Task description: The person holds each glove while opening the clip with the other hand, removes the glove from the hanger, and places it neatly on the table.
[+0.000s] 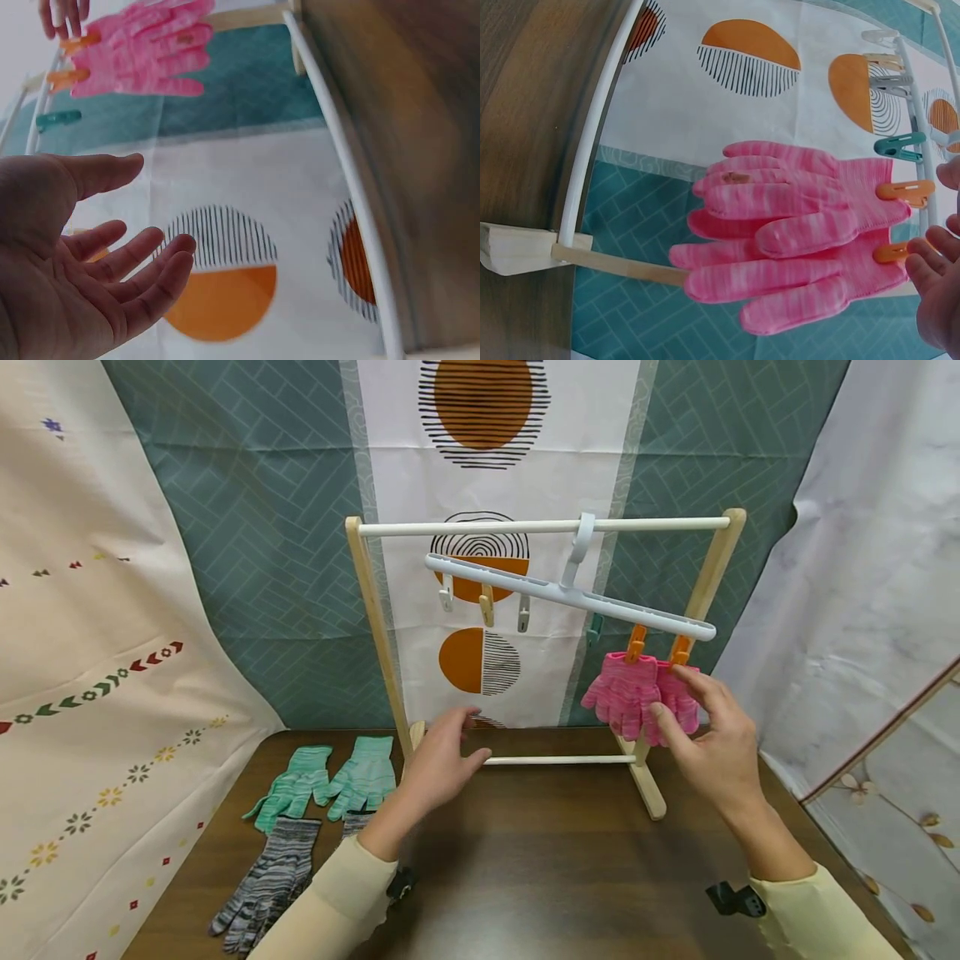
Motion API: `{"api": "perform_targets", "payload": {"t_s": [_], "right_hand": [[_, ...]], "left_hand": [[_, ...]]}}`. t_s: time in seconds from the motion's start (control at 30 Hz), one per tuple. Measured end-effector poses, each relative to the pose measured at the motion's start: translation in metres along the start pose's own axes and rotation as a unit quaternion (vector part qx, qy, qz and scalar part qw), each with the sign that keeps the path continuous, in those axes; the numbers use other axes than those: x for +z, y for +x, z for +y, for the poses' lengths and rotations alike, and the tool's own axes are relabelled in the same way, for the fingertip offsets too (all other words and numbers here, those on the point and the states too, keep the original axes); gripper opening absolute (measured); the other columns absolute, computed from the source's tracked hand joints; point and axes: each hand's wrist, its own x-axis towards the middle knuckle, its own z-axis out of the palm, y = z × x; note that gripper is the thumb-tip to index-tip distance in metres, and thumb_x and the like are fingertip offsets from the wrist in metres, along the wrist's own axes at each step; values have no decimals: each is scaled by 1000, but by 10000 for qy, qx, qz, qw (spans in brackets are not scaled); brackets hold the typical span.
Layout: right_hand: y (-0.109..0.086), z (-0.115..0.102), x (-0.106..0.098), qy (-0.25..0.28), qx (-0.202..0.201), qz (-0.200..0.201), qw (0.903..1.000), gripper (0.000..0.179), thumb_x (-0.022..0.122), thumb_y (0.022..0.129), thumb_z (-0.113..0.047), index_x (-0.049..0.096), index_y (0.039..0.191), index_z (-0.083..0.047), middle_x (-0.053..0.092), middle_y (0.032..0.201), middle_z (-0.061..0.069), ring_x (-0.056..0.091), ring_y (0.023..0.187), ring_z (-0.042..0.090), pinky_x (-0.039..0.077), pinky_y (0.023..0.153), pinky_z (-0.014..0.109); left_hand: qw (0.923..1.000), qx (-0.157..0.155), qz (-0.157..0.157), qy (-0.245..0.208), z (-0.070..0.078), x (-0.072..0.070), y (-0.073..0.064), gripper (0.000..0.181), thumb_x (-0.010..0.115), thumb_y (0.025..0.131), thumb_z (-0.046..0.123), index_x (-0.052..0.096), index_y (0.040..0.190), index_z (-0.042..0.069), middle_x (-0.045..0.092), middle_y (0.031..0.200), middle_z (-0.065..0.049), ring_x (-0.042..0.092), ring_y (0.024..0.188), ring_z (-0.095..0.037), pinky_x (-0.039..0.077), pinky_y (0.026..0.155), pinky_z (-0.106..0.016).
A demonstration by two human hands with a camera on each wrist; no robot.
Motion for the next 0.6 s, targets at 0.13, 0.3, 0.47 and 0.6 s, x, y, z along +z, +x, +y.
{"api": "perform_targets", "payload": {"t_s": [0.13,0.3,0.47,0.6], "right_hand": [[1,0,-1,9,-20,-17,10000,65,89,80,5,66,141,-2,70,130,18,69,116,42,44,103,13],[0,0,-1,1,-12,-29,10000,65,89,80,6,66,140,-2,70,130,17,69,117,40,43,104,12],[1,0,1,-46,-112,-6,9999,63,90,79,4,68,138,-1,71,129,17,69,114,40,42,104,12],[1,-1,2,-77,-114,-12,9999,64,89,80,3,68,140,-2,71,130,17,70,113,41,42,103,11]], "left_hand": [[9996,231,-144,-12,18,11,17,65,83,95,17,53,151,8,63,134,-14,67,115,-31,55,99,-48],[9978,472,-408,-228,36,26,35,69,83,96,19,49,155,11,61,141,-11,66,119,-31,55,99,-46],[9951,803,-444,-354,52,40,57,70,82,97,23,48,157,12,60,145,-8,65,122,-26,55,101,-41],[9920,1027,-442,-594,69,49,74,72,80,98,25,46,159,10,59,149,-8,64,127,-25,53,105,-39]]}}
